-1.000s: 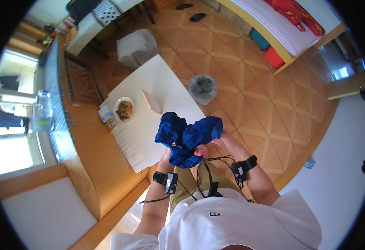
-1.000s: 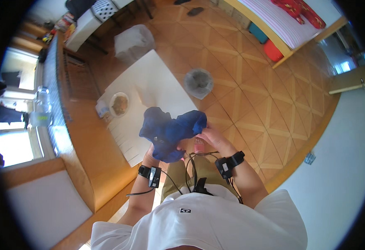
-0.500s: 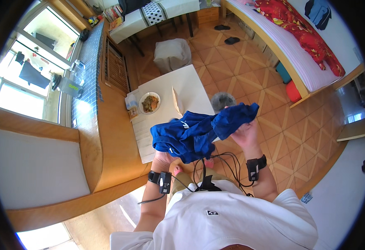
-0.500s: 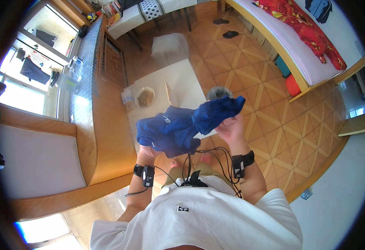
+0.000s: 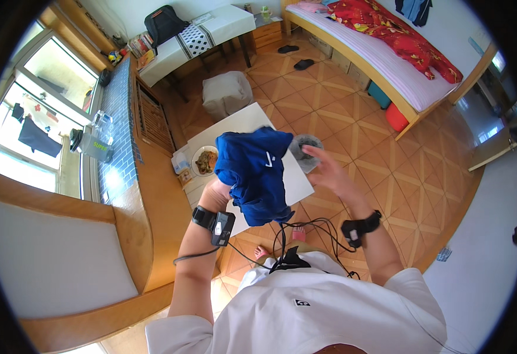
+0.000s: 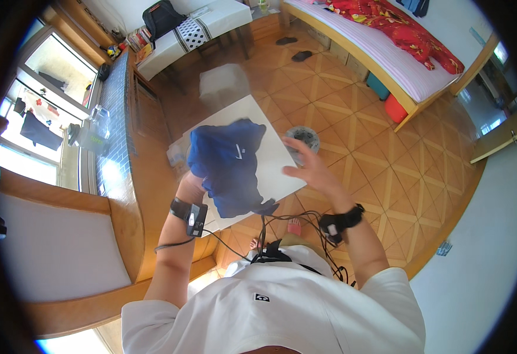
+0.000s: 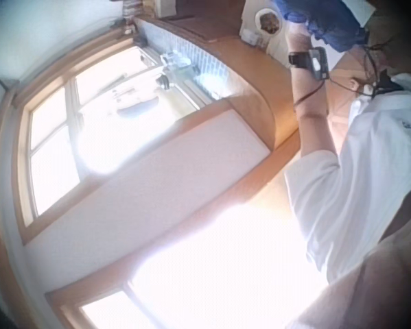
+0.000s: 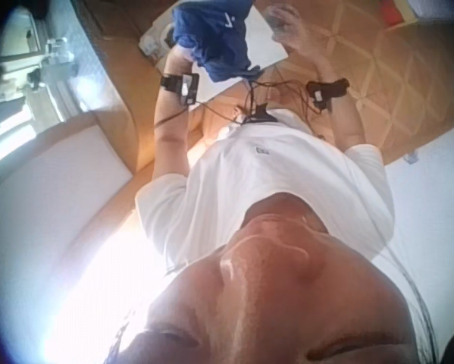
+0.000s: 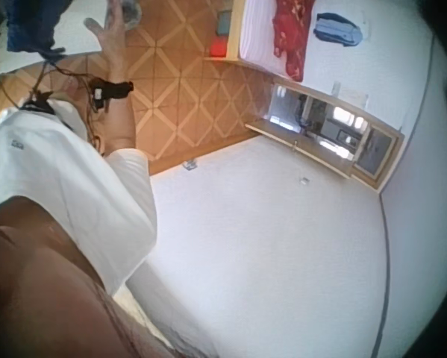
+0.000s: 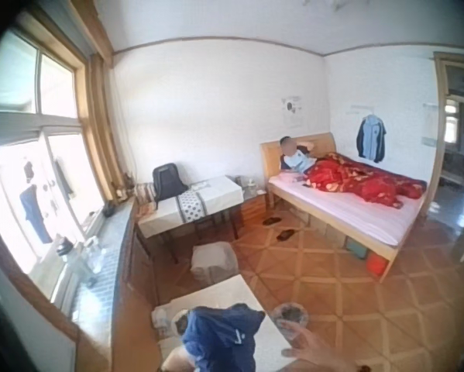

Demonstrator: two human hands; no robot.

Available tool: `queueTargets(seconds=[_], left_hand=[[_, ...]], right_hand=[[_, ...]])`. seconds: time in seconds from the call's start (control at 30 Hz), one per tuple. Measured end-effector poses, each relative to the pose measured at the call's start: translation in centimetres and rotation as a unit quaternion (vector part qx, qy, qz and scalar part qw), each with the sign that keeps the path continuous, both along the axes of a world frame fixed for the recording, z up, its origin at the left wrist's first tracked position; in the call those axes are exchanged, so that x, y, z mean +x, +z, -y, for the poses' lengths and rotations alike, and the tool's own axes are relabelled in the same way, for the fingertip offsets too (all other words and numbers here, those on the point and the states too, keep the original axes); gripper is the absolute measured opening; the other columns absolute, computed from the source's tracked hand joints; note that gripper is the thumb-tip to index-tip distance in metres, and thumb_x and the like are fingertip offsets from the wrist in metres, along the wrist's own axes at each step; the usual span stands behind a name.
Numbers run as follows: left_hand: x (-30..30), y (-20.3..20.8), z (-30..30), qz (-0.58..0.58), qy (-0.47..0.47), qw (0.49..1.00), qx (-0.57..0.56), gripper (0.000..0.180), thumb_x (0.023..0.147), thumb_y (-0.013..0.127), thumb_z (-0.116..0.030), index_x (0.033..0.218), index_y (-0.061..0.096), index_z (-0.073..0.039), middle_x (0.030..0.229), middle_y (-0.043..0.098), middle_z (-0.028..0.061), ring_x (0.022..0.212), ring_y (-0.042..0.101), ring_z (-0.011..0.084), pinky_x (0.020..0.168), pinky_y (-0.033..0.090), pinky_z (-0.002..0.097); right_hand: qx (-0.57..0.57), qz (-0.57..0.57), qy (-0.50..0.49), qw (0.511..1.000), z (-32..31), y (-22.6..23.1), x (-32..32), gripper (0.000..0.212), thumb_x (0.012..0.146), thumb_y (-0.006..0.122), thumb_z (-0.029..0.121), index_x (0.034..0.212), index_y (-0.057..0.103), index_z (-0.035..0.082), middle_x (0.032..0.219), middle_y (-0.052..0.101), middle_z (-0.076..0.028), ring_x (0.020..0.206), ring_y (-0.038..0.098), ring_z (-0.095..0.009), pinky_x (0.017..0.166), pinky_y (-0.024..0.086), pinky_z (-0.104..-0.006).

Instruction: The person disposes of a plastic bag into a trash bin, then wipes a wooden windowsill and a white table using a blue cloth. The person also folds a blue shirt on the table.

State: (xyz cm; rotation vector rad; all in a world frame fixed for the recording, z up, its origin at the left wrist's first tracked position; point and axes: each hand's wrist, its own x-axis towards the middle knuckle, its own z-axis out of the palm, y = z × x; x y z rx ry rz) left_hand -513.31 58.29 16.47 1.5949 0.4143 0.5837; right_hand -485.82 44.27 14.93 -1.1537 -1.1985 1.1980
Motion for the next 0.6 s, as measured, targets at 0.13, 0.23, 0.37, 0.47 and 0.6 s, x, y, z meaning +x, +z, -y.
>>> queueTargets(seconds=[0.13, 0.23, 0.37, 0.47, 0.6], left_hand=[[-3.5, 1.8, -0.6, 0.060, -0.062, 0.979, -0.186, 0.046, 0.093, 0.069, -0.007, 0.136, 0.055, -0.002, 0.130, 0.062, 0.0066, 0.113, 0.057, 0.0155, 0.103, 0.047, 0.0317], [-8.4, 3.9, -1.9, 0.050, -0.075, 0.987, -0.135, 0.038, 0.088, 0.071, -0.009, 0.124, 0.060, -0.003, 0.119, 0.065, 0.0073, 0.103, 0.060, 0.0145, 0.090, 0.051, 0.0286], [-15.4, 2.8, -3.0, 0.016, 0.028, 0.968, -0.249, 0.031, 0.091, 0.065, -0.016, 0.119, 0.063, -0.003, 0.112, 0.067, 0.0091, 0.099, 0.063, 0.0175, 0.086, 0.052, 0.0300], [-19.4, -2.7, -2.7, 0.069, 0.149, 0.899, -0.407, 0.033, 0.100, 0.052, -0.030, 0.118, 0.066, -0.006, 0.109, 0.068, 0.0118, 0.101, 0.063, 0.0272, 0.095, 0.049, 0.0423], [-22.2, -9.3, 2.0, 0.054, 0.274, 0.784, -0.554, 0.063, 0.095, 0.053, -0.060, 0.123, 0.062, -0.004, 0.116, 0.064, 0.0095, 0.113, 0.056, 0.0238, 0.095, 0.047, 0.0360]], right_hand=[[-0.026, 0.022, 0.087, 0.996, -2.3, 3.1, -7.1, 0.066, 0.083, 0.079, 0.015, 0.140, 0.048, 0.000, 0.135, 0.057, -0.009, 0.127, 0.050, -0.017, 0.104, 0.040, -0.0290], [0.011, -0.034, 0.110, 0.993, -2.7, 5.1, -11.8, 0.061, 0.080, 0.081, 0.015, 0.133, 0.055, -0.002, 0.123, 0.065, -0.007, 0.114, 0.060, -0.015, 0.096, 0.045, -0.0261], [-0.033, -0.296, 0.082, 0.951, -1.4, 7.6, -17.3, 0.038, 0.093, 0.069, 0.017, 0.125, 0.061, 0.000, 0.114, 0.069, -0.006, 0.105, 0.065, -0.017, 0.093, 0.050, -0.0301], [-0.113, -0.342, 0.050, 0.932, -2.1, 9.0, -20.6, 0.044, 0.098, 0.064, 0.033, 0.129, 0.058, 0.003, 0.119, 0.067, -0.008, 0.109, 0.064, -0.020, 0.097, 0.050, -0.0360], [-0.133, -0.349, 0.017, 0.927, -2.9, 9.2, -24.9, 0.045, 0.099, 0.060, 0.042, 0.126, 0.058, 0.006, 0.118, 0.066, -0.009, 0.109, 0.064, -0.023, 0.098, 0.050, -0.0387]])
